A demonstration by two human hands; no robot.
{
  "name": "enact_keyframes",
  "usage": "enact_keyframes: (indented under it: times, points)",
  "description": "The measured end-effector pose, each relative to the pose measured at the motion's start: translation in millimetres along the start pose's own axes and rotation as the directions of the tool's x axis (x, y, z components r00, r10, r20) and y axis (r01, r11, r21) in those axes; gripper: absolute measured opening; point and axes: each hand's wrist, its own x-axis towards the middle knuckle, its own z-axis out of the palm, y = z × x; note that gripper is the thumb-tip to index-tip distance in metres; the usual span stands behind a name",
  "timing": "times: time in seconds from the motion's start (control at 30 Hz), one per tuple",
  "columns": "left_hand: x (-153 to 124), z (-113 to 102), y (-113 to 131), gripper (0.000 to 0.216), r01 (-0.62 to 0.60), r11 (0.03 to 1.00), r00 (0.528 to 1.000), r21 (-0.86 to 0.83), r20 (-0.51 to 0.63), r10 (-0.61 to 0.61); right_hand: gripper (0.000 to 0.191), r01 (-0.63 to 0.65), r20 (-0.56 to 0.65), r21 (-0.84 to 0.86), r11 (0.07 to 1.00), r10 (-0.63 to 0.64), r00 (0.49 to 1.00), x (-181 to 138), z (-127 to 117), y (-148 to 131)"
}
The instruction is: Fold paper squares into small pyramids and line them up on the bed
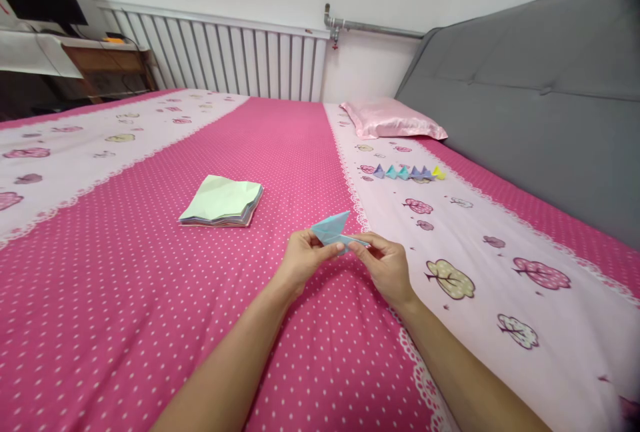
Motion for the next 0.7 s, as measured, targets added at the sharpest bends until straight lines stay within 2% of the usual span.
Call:
enact_keyframes:
  times: [0.23, 0.43, 0.7]
  points:
    - [-0.4, 3.3, 2.6, 0.035, -0.017, 1.000, 0.996, 0.019, -0.082, 0.018, 0.017, -0.048, 0.005, -0.006, 0.999, 0.048, 0.999, -1.3, 0.0, -2.7]
    - [-0.6, -1.2, 1.4, 0.025, -0.043, 0.989, 0.999, 0.141, -0.018, 0.046, 0.017, -0.040, 0.054, 0.031, 0.999, 0.038, 0.998, -1.5, -1.3, -4.5]
    - [-3.5, 1.4, 5.6, 0.021, -0.015, 0.999, 1.000, 0.046, -0.016, 0.016, 0.014, -0.032, 0.078, 0.040, 0.999, 0.029, 0.997, -2.3, -0.6, -3.1]
